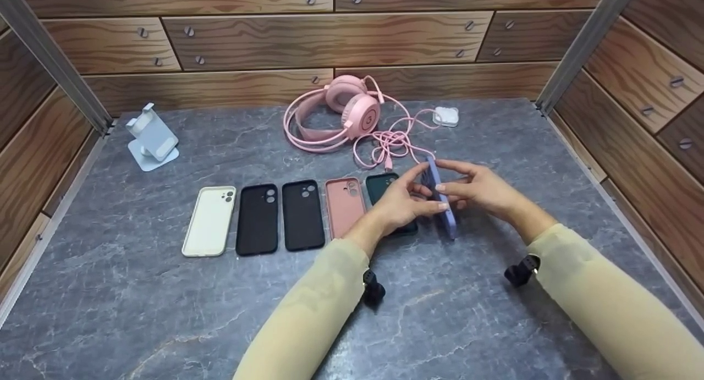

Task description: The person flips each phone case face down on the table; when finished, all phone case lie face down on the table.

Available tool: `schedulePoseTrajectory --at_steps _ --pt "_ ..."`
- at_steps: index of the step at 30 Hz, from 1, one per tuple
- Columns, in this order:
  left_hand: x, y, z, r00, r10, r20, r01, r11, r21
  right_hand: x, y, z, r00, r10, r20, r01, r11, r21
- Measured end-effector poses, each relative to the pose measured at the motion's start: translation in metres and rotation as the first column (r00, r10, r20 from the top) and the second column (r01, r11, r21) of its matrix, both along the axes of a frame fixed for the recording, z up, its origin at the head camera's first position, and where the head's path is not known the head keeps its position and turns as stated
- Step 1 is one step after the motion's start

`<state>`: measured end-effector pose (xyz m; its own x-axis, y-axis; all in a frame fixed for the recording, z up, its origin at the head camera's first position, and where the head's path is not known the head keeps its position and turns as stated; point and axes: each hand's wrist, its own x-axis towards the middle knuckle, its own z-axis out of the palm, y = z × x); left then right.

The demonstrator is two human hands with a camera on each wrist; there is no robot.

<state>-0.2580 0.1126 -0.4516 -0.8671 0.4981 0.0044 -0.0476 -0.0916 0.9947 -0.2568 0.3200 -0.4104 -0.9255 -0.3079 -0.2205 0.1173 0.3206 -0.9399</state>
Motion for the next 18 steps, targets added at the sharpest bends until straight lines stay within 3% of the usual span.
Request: schedulePoseTrajectory --at_steps 18 --pt "0.0004 0.0059 -0.0014 0.999 0.024 -0.037 -0.024 1.000 -0.005 -0.0007 -0.0040 0.0034 1.000 -0.007 -0.007 0.006 0.999 -0.040"
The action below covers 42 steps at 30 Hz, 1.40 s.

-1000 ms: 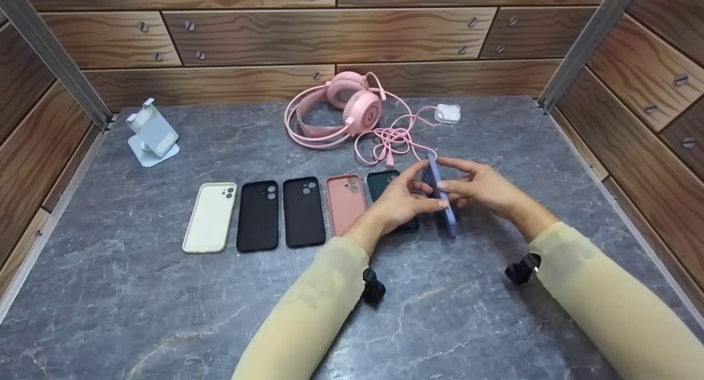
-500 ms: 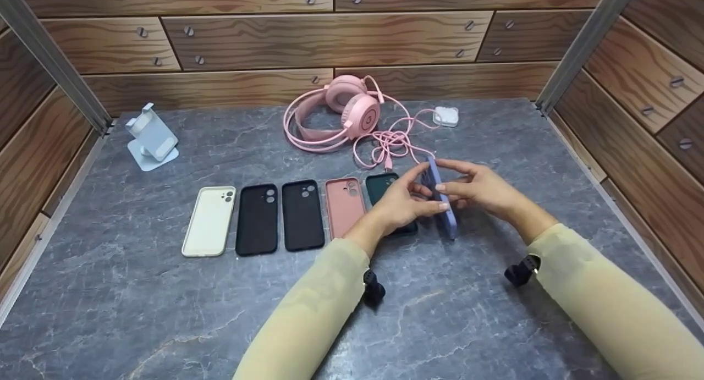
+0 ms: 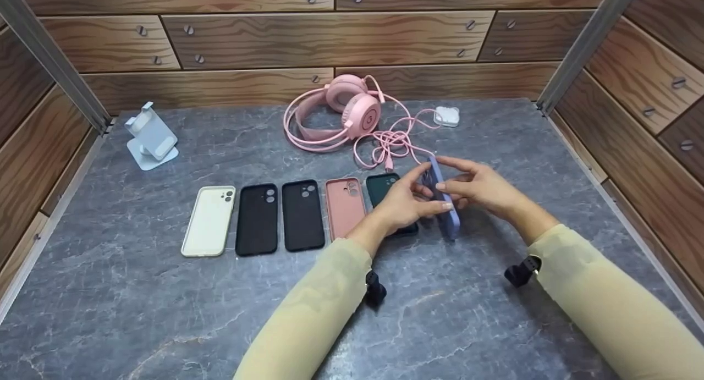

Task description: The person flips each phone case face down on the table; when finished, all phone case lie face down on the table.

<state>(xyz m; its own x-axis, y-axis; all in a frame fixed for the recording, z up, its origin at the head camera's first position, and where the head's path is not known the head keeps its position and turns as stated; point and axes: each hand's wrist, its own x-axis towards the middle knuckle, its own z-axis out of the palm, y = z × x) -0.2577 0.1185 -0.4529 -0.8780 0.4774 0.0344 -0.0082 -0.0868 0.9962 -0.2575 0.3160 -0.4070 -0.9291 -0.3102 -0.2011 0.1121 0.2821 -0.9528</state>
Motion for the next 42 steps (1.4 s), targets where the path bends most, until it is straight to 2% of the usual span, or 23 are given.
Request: schedulePoseTrajectory --at_steps 6,12,16,30,33,39,42 --pt "0.001 -0.002 0.003 0.999 0.012 -0.031 -0.014 0.999 -0.047 0.002 -0.003 0.004 1.000 -0.020 -0.024 0.021 0.999 0.041" --pt "0.000 -0.004 0.004 0.994 0.073 -0.084 -0.086 0.983 -0.161 0.004 -0.004 0.008 0.998 -0.038 -0.053 0.044 0.993 0.107" --pt "0.001 -0.003 0.004 0.989 0.103 -0.104 -0.122 0.971 -0.205 0.004 -0.004 0.009 0.997 -0.051 -0.065 0.059 0.990 0.129" --pt "0.001 0.000 0.004 0.977 0.143 -0.158 -0.185 0.937 -0.296 0.008 0.001 0.010 0.987 -0.087 -0.134 0.095 0.994 0.053" --pt "0.001 -0.001 0.005 0.976 0.164 -0.145 -0.200 0.937 -0.288 0.008 0.002 0.012 0.984 -0.112 -0.139 0.114 0.993 0.004" --pt "0.001 -0.002 0.007 0.979 0.202 -0.043 -0.206 0.956 -0.209 0.009 0.006 0.015 0.982 -0.142 -0.123 0.130 0.986 -0.101" --pt "0.000 -0.002 0.007 0.976 0.218 -0.022 -0.218 0.959 -0.182 0.010 0.007 0.015 0.985 -0.142 -0.099 0.128 0.983 -0.133"
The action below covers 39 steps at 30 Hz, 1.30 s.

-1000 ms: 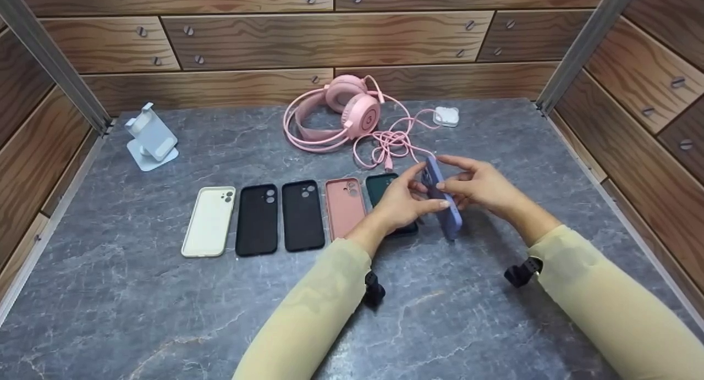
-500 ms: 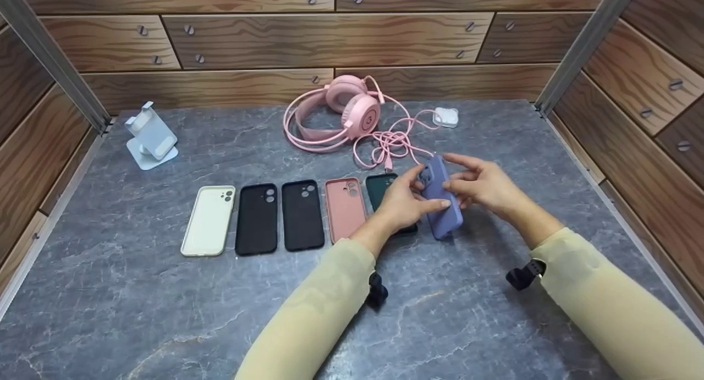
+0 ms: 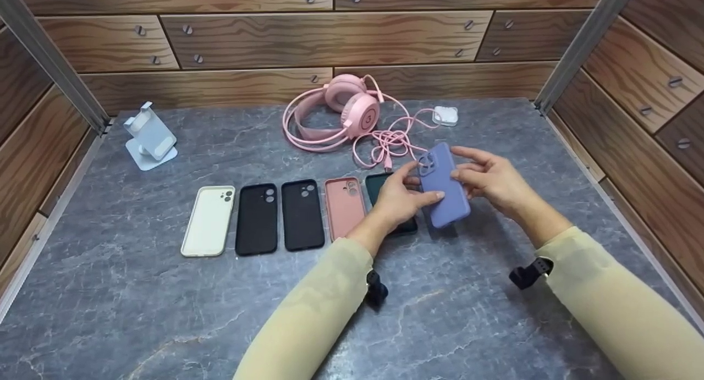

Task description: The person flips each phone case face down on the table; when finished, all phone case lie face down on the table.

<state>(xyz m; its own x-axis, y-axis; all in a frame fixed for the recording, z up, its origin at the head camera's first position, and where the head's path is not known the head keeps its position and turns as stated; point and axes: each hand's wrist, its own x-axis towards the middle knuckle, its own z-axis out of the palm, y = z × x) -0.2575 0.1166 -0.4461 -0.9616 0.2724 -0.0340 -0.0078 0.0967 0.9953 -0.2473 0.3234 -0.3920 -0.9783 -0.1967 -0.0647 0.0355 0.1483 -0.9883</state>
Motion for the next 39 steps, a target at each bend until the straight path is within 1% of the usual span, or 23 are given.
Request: schedulePoseTrajectory --at_steps 2,4,8,14,20,23,28,32,36,39 --pt "-0.001 0.000 0.000 1.000 0.013 -0.002 -0.013 1.000 0.024 0.000 0.001 0.000 1.000 -0.002 0.014 0.002 1.000 -0.010" --pt "-0.002 0.000 -0.001 1.000 0.024 -0.008 -0.023 0.999 0.048 0.000 0.003 0.000 1.000 -0.007 0.025 0.007 1.000 0.004" --pt "-0.004 -0.001 -0.002 0.999 0.049 -0.020 -0.047 0.996 0.082 -0.001 0.006 0.000 0.999 -0.012 0.049 0.009 0.998 0.068" --pt "-0.005 -0.001 -0.002 0.997 0.065 -0.029 -0.062 0.994 0.090 -0.002 0.011 -0.003 0.998 -0.016 0.067 0.004 0.986 0.166" --pt "-0.006 -0.002 -0.005 0.999 0.029 -0.020 -0.029 0.999 0.026 -0.003 0.016 -0.011 0.998 0.004 0.070 -0.022 0.966 0.258" --pt "-0.006 -0.003 -0.007 1.000 0.002 -0.017 -0.002 1.000 -0.012 -0.005 0.019 -0.016 0.996 0.013 0.090 -0.037 0.959 0.281" --pt "-0.003 -0.004 -0.007 0.999 -0.033 -0.006 0.032 0.998 -0.052 -0.007 0.023 -0.022 0.994 0.013 0.111 -0.048 0.948 0.315" --pt "-0.003 -0.003 -0.006 0.999 -0.040 -0.025 0.038 0.994 -0.100 -0.008 0.024 -0.026 0.993 0.012 0.116 -0.051 0.940 0.337" --pt "-0.003 -0.002 -0.006 0.997 -0.049 -0.061 0.038 0.986 -0.162 -0.009 0.025 -0.029 0.993 0.007 0.119 -0.047 0.942 0.331" --pt "-0.003 -0.001 -0.006 0.995 -0.057 -0.080 0.040 0.981 -0.192 -0.010 0.025 -0.030 0.993 0.008 0.116 -0.047 0.942 0.334"
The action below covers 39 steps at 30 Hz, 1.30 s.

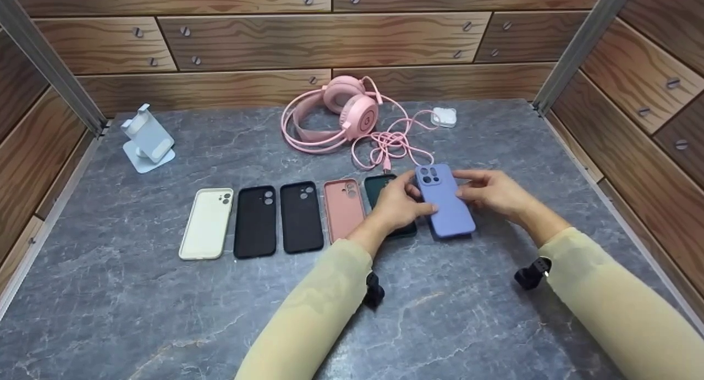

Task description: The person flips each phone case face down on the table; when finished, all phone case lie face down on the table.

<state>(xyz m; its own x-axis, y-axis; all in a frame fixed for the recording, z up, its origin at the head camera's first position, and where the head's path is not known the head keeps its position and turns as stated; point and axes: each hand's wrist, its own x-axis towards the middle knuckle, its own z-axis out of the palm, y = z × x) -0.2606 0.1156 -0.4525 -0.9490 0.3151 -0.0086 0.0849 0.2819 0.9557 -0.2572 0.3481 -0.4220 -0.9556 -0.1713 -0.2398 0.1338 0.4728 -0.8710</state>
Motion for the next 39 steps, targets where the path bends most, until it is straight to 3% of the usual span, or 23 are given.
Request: schedulePoseTrajectory --at_steps 15,29,39 --pt "-0.003 -0.002 -0.002 1.000 -0.008 0.019 0.009 0.999 -0.052 -0.007 -0.001 -0.011 0.999 0.007 -0.038 -0.005 0.999 0.052" --pt "-0.005 -0.002 -0.002 0.999 -0.027 -0.028 0.023 0.987 -0.157 -0.009 0.000 -0.015 0.996 0.038 -0.075 -0.035 0.998 0.048" --pt "-0.005 0.000 -0.003 0.993 -0.056 -0.104 0.028 0.966 -0.258 -0.008 0.004 -0.019 0.990 0.077 -0.116 -0.074 0.997 0.036"
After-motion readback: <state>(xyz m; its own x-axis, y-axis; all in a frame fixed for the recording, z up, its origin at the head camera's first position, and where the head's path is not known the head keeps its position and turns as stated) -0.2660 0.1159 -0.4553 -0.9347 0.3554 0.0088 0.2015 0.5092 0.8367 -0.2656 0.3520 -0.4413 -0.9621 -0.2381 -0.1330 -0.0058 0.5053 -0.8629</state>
